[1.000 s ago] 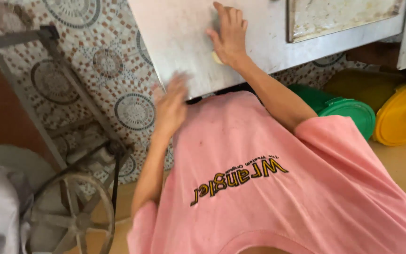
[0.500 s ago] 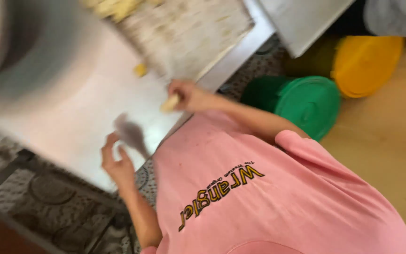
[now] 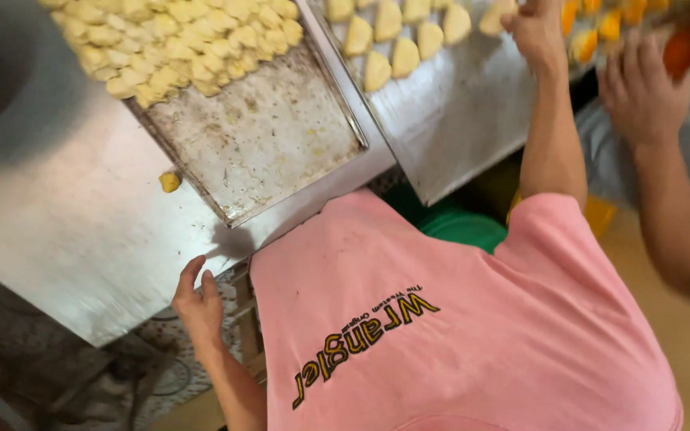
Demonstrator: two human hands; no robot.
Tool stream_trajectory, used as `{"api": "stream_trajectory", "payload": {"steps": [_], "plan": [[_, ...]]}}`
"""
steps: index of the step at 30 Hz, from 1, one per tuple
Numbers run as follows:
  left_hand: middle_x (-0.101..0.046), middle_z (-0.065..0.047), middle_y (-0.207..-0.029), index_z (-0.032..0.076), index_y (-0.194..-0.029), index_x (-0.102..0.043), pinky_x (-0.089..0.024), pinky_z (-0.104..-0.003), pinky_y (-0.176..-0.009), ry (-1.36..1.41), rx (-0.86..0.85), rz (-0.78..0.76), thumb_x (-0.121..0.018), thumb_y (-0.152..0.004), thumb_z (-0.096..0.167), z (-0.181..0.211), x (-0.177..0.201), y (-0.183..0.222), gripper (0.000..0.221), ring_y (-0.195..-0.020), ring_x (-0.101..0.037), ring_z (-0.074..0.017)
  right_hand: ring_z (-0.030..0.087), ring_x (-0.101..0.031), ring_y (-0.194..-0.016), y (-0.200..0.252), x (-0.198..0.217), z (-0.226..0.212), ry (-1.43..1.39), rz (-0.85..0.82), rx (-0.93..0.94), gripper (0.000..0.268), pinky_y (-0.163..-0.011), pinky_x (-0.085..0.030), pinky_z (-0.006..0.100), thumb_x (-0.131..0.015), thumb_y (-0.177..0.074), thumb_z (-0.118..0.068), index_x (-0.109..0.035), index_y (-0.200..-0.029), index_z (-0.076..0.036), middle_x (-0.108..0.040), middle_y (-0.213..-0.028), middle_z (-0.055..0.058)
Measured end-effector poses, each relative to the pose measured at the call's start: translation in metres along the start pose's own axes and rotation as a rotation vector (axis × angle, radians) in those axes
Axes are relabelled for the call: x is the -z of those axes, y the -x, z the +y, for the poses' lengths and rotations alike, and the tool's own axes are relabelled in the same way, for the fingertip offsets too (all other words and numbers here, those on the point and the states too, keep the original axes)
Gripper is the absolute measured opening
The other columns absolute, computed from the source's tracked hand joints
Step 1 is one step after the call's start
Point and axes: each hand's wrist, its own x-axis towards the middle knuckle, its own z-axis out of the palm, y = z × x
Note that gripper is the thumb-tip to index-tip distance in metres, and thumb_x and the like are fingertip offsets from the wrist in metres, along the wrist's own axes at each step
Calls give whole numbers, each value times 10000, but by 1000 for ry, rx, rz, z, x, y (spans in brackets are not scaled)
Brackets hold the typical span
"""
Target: A person portions and shapes dough into small pastries on a bakery production table.
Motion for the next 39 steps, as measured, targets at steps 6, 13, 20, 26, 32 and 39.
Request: {"api": "stream_trajectory", "payload": {"steps": [6,13,20,26,32,39], "plan": [[-716,-270,-1165,18,-1303,-688,-539,-544,-975,-1,317,-3,-585,-1006,62,19,4,25,317,-1126,-642,-502,564,-610,-1162,-32,-47,-149,599,231,127,800,-1061,-445,543,-1055,-638,144,-724,-1357,30,-550,-1312,336],[-739,-137,-1233,139,-1329,-706,-519,-479,-1032,-74,393,-84,-610,-1011,201,-1,7,23,338,-1190,-678,-329,420,-665,-1020,63,-232,-273,84,-124,482,390,-1024,-433,495,-842,-838,-5,-720,-1207,-32,-687,-1100,206],[-748,-186,-1194,95,-1305,-701,-508,-516,-1043,373,257,-23,-661,-946,30,-21,61,-16,367,-1191,-678,-359,349,-591,-1179,156,-361,-415,163,-616,769,492,-917,-483,461,-837,-770,-160,-707,-1239,-86,-633,-1291,121],[-763,-137,-1192,136,-1292,-714,-523,-456,-1011,547,237,55,-616,-964,-2,-147,121,-12,369,-1160,-703,-302,468,-590,-1147,160,-444,-444,539,-576,824,578,-858,-542,551,-691,-732,17,-690,-1309,-20,-639,-1205,212],[-753,-191,-1135,70,-1281,-702,-537,-432,-977,696,329,347,-584,-974,-39,-224,200,18,347,-1084,-693,-259,364,-702,-913,150,-491,-417,912,-473,844,355,-724,-599,445,-664,-832,-111,-729,-1179,-145,-670,-1005,106],[-739,-222,-1113,31,-1264,-696,-551,-446,-960,633,388,508,-640,-996,3,-268,233,68,275,-1090,-699,-304,380,-722,-863,133,-512,-418,943,-541,610,358,-709,-605,519,-760,-815,-210,-721,-1168,-166,-687,-1007,93]]}}
